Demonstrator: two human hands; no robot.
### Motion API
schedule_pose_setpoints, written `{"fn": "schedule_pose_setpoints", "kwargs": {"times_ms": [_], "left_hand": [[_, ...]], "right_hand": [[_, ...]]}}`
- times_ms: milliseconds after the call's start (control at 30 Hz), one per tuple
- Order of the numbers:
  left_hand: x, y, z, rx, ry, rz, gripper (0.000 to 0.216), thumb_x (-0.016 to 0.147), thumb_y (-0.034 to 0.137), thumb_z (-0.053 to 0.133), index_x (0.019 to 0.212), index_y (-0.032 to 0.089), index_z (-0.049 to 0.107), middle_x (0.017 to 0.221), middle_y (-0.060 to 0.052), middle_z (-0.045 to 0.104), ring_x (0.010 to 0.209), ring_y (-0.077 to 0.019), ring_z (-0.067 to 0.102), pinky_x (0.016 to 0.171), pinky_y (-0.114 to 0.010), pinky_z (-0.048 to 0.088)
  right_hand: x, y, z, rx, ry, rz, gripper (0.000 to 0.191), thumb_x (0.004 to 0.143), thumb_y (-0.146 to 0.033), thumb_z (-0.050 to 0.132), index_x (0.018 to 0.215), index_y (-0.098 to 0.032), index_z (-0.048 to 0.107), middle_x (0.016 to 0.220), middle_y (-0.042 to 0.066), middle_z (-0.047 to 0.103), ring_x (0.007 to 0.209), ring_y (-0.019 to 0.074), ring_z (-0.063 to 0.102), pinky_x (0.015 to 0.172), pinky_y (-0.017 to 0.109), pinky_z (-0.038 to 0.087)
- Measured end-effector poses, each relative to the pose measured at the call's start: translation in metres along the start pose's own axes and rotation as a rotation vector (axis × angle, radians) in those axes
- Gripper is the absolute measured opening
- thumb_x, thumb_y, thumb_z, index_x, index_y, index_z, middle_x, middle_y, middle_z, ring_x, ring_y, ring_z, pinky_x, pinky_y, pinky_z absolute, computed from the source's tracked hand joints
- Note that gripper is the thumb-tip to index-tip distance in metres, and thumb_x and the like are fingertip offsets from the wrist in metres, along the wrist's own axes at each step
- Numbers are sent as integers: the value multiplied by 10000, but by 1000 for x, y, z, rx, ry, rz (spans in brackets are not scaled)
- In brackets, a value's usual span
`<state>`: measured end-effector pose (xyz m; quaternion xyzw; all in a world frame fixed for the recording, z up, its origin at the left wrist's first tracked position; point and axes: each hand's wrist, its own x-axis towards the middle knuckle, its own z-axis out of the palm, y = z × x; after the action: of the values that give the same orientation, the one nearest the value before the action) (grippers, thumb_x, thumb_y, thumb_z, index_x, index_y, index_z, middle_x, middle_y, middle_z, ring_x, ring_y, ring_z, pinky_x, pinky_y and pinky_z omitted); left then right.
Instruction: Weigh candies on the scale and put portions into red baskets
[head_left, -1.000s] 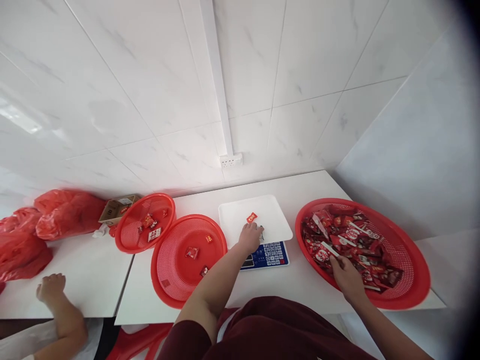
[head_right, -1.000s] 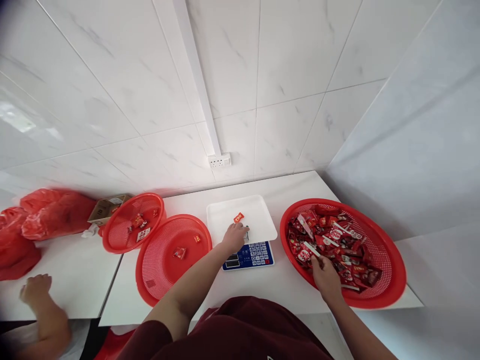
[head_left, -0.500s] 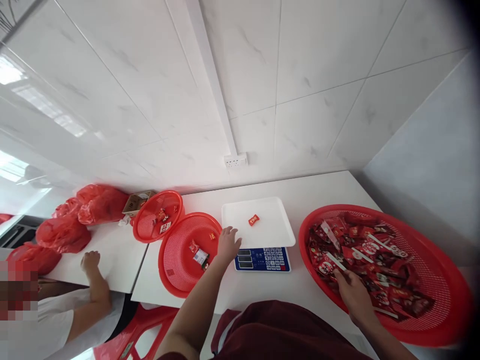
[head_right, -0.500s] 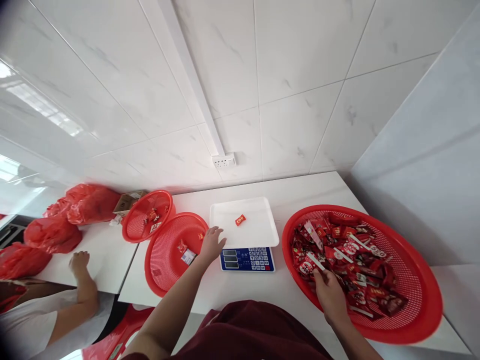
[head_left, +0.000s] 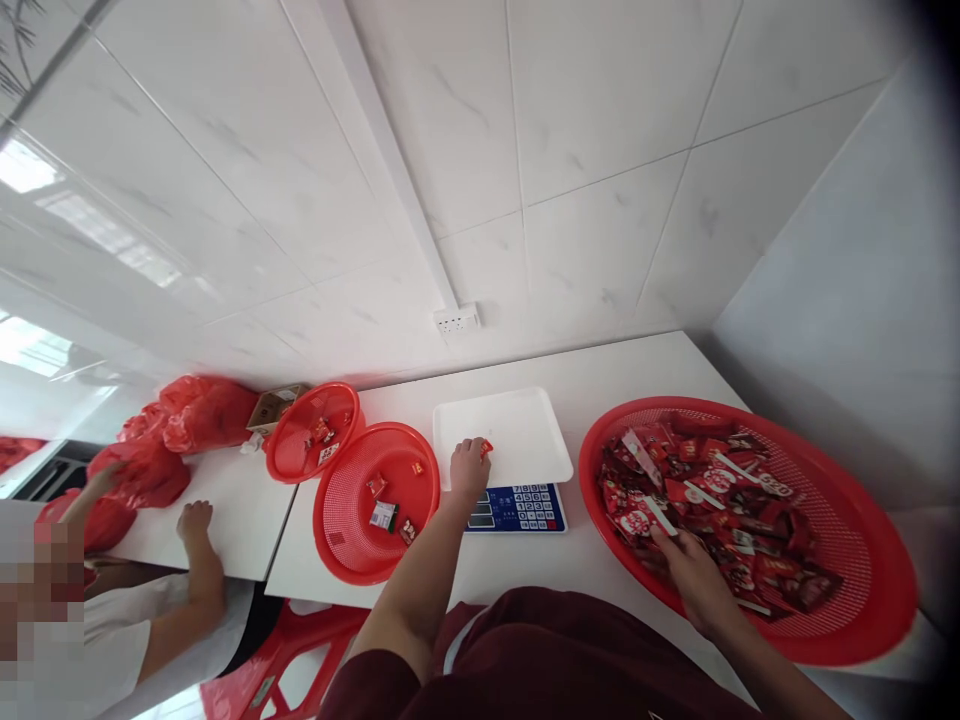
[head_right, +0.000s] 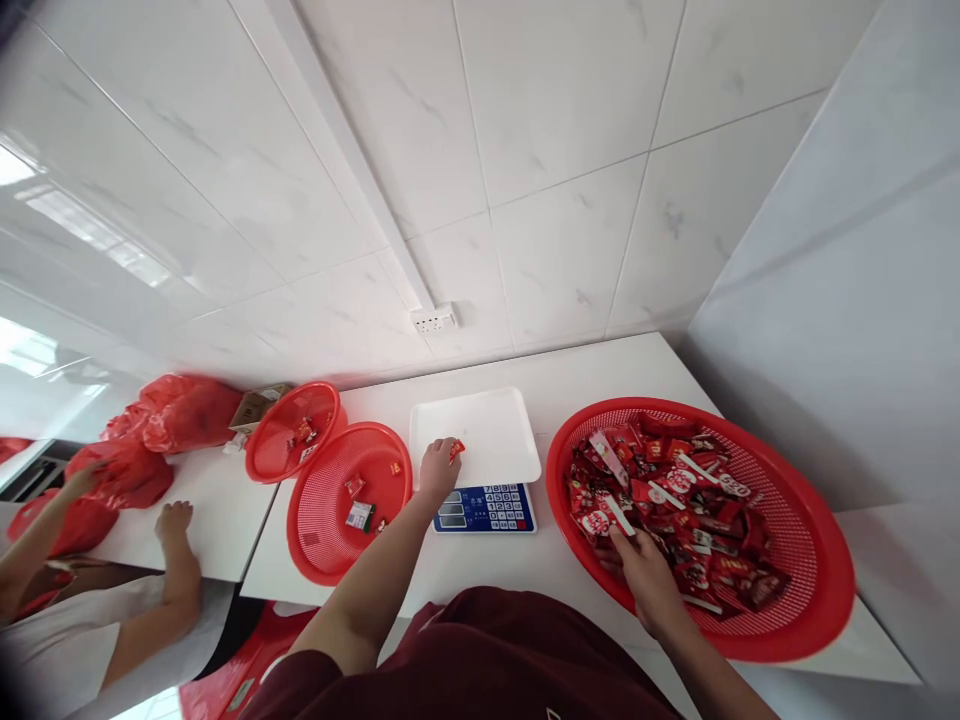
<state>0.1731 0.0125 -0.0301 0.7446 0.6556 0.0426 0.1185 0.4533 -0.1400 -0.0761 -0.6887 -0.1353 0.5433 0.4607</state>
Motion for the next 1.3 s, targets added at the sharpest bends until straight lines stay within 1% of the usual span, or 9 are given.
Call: {"fn": "schedule_pose_setpoints", "kwargs": {"times_ms": [300,467,667,767,867,967,1067,1200,1300], "left_hand": [[-109,-78,-19,3,81,-198,306,908,210,356,1112,268,577,1126,-61,566,1068,-204,517,947,-353,394],[-118,-105,-18,-32,63,-393,418,937,315,284,1316,179,395,1322,-144,457,1243,-241,421,958,-371,397],[-124,-109,-7,-58,-236,-323,392,863,382,456,1206,196,495,1213,-115,582,1135,-239,533,852,-318,456],[-131,-114,-6,-33,-297,-343,356,900,309,367,1207,175,485,1166,-143,606,1099,-250,560,819,-332,463],[-139,-125,-9,2,-340,-373,387,881,208,357,1254,146,441,1305,-185,500,1170,-274,513,882,-372,431],[-145,-144,-12,27,-389,-392,425,863,151,324,1278,127,417,1379,-200,416,1190,-296,495,914,-422,411],[-147,-162,-9,22,-397,-359,475,864,219,355,1323,95,359,1387,-214,396,1212,-312,469,924,-442,416],[-140,-162,-6,-30,-154,-147,728,808,459,476,1388,77,255,1384,-226,382,1289,-346,355,983,-483,374],[-126,-135,-10,-82,18,-26,686,823,492,446,1380,123,292,1405,-207,355,1321,-347,296,1019,-513,325]], "right_hand": [[-12,-27,17,61,125,-112,228,733,-444,552,750,-251,432,591,-19,546,563,199,625,511,319,533],[-20,-48,52,73,-11,-148,206,732,-409,581,750,-231,479,558,-30,567,500,156,582,491,280,502],[-19,-63,107,177,-224,-53,179,745,-366,619,743,-222,512,655,1,653,568,155,627,491,251,501],[-20,-68,130,148,-409,-17,206,758,-359,619,897,-221,558,884,34,699,681,179,672,572,294,547],[-19,-70,138,-97,-507,-133,385,785,-363,589,1128,-199,528,1075,85,666,799,205,684,657,350,565],[-8,-66,118,-248,-382,-256,422,815,-341,546,1206,-191,498,1169,103,621,916,203,657,752,358,548],[9,-60,70,-394,-186,-368,399,826,-284,518,1218,-218,504,1249,77,571,1069,195,584,900,356,474],[34,-55,9,-619,26,-405,387,800,-203,514,1184,-171,556,1259,124,552,1161,257,509,999,420,363],[54,-52,-4,-723,49,-407,286,755,-144,545,1017,-174,655,1337,112,491,1232,292,428,1029,420,309]]}}
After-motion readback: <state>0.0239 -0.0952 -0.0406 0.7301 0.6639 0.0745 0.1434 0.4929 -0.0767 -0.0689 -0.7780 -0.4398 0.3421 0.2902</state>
